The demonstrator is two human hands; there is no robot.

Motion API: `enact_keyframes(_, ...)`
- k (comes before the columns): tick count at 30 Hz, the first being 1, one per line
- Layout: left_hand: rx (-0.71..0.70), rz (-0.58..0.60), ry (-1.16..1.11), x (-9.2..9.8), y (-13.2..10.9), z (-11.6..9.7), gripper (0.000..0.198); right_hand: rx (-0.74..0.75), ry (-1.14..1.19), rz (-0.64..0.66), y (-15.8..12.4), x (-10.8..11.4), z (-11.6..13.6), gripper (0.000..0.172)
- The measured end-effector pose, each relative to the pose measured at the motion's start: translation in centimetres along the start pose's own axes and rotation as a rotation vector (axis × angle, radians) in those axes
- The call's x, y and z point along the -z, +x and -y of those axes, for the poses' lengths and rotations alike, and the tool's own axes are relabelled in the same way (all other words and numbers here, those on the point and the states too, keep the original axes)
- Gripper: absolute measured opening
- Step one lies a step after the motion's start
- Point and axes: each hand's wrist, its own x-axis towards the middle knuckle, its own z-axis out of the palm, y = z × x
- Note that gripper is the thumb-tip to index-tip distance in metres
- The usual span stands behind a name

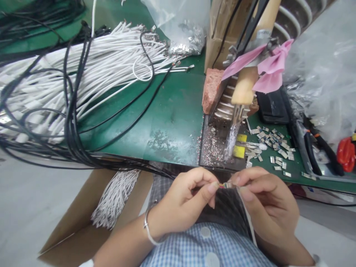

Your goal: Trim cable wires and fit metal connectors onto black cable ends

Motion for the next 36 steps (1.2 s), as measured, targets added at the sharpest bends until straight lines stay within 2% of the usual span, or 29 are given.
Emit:
enact_keyframes(3,-0.003,0.003,0.016,0.0,0.0,0.0,0.023,0.011,0.007,-0.035,0.0,-0.1,-0.2,0.017)
enact_keyframes(6,-0.007,0.007,0.029,-0.1,0.0,0.0,0.022,0.062,-0.054,0.044,-0.1,-0.1,-0.5,0.021)
enact_keyframes(10,-0.025,-0.012,0.025,0.0,0.0,0.2,0.020,0.153,-0.241,0.051,-0.1,0.1,-0.3,0.030)
enact_keyframes(14,-0.030,-0.030,0.009,-0.1,0.0,0.4,0.018,0.282,-0.440,0.145,0.1,0.1,0.1,0.044)
enact_keyframes(23,-0.065,-0.021,-0.003,-0.4,-0.1,1.1,0.013,0.346,-0.449,0.212,-0.8,-0.8,-0.8,0.055)
enact_keyframes(27,-0.097,-0.034,-0.013,-0.3,-0.1,1.2,0.012,0.382,-0.454,0.254,-0.6,-0.5,-0.8,0.050)
enact_keyframes(31,-0.066,-0.047,0.008,-0.4,-0.1,0.7,0.016,0.443,-0.409,0.383,-0.3,0.5,-0.3,0.030)
enact_keyframes(32,-0.063,-0.051,0.014,-0.4,-0.1,0.6,0.016,0.415,-0.366,0.357,-0.4,0.7,-0.3,0.027)
enact_keyframes(36,-0.092,-0.053,0.056,-0.4,-0.1,0.3,0.018,0.249,-0.201,0.110,-0.6,0.8,-0.7,0.026)
